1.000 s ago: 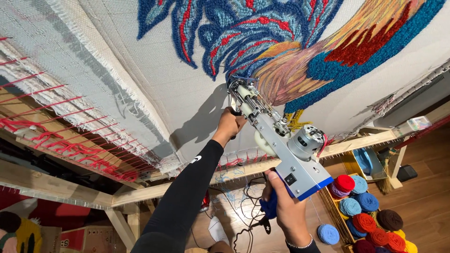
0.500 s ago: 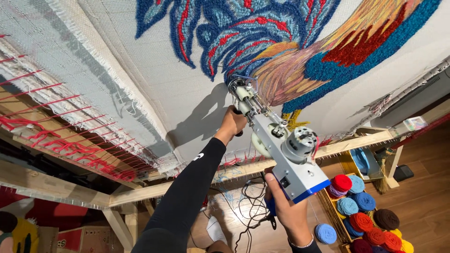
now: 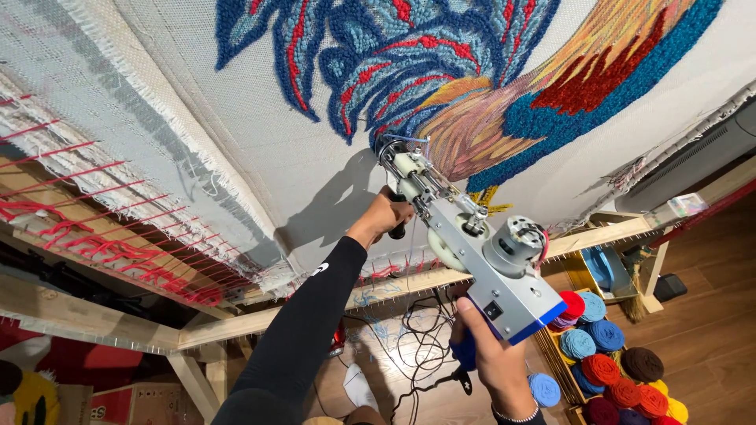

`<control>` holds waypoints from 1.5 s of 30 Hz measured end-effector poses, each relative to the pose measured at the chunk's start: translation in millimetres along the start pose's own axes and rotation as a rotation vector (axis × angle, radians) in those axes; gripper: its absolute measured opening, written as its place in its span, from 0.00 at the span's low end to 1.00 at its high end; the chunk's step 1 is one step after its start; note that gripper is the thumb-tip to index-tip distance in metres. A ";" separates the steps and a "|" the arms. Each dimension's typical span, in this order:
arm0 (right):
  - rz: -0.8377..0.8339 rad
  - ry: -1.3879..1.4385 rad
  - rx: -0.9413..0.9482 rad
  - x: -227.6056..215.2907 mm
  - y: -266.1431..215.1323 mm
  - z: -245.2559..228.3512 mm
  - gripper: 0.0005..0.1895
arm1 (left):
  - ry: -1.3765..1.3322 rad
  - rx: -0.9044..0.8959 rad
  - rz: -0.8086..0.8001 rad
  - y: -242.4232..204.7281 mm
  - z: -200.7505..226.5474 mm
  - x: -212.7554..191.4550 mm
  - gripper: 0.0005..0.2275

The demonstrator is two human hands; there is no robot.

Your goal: Use a motorized tufting gun to weave colored yarn into a canvas design on a large wooden frame.

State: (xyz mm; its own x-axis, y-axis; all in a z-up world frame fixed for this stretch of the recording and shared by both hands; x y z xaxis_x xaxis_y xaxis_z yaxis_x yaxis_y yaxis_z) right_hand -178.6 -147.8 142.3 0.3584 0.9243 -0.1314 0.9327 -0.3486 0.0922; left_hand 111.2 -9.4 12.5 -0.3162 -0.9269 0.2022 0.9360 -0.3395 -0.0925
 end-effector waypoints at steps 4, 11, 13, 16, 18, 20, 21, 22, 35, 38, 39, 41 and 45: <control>0.006 0.018 0.020 3.6 2.8 -7.4 0.08 | -0.067 0.090 -0.081 16.4 -8.6 1.8 0.11; 0.018 0.048 0.032 20.0 8.9 -18.6 0.07 | -0.038 0.099 0.064 46.8 -17.9 -18.8 0.16; 0.019 0.051 0.030 21.8 11.3 -19.9 0.07 | -0.054 0.122 0.048 49.0 -12.7 -20.0 0.17; 0.009 0.044 0.014 24.1 15.6 -18.4 0.07 | -0.049 0.115 0.028 55.3 -13.3 -19.5 0.15; 0.003 0.039 -0.005 23.1 14.7 -20.1 0.08 | -0.022 0.092 0.020 57.3 -17.1 -17.9 0.15; 0.002 0.019 -0.010 21.7 14.9 -25.3 0.07 | -0.210 0.171 -0.119 57.4 -13.8 -9.4 0.15; 0.002 0.016 -0.009 20.6 13.9 -23.5 0.07 | -0.212 0.171 -0.119 52.8 -11.1 -8.7 0.15; 0.006 0.018 -0.001 18.7 12.5 -21.1 0.06 | -0.136 0.144 -0.077 48.3 -10.9 -10.2 0.15; 0.020 0.144 0.237 -62.7 -18.4 5.0 0.11 | -0.175 0.040 -0.094 -42.1 13.8 56.8 0.03; 0.045 0.188 0.249 -80.0 -24.8 20.4 0.12 | -0.145 0.081 -0.185 -55.0 25.8 76.6 0.08; 0.045 0.188 0.248 -84.2 -25.9 25.5 0.12 | -0.146 0.082 -0.185 -60.6 33.5 80.2 0.08; 0.049 0.257 0.234 -92.0 -26.7 34.0 0.13 | 0.050 0.071 -0.138 -70.0 47.5 84.1 0.07; 0.053 0.288 0.235 -95.1 -26.3 40.6 0.13 | 0.026 0.061 -0.172 -67.3 39.3 86.9 0.09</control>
State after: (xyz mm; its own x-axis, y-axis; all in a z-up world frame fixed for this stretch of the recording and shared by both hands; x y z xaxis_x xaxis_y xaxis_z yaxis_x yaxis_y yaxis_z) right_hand -235.6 -232.8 112.2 0.4121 0.8981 0.1534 0.9086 -0.3926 -0.1424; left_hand 26.8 -60.8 74.5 -0.4755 -0.8602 0.1843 0.8753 -0.4836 0.0010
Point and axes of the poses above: each hand's wrist, its own y-axis towards the middle knuckle, its own x-axis out of the palm, z = x × y, the point moved 8 cm from there along y, towards the middle knuckle, and after that the axes turned 11 degrees about -y, right-handed, at the moved point
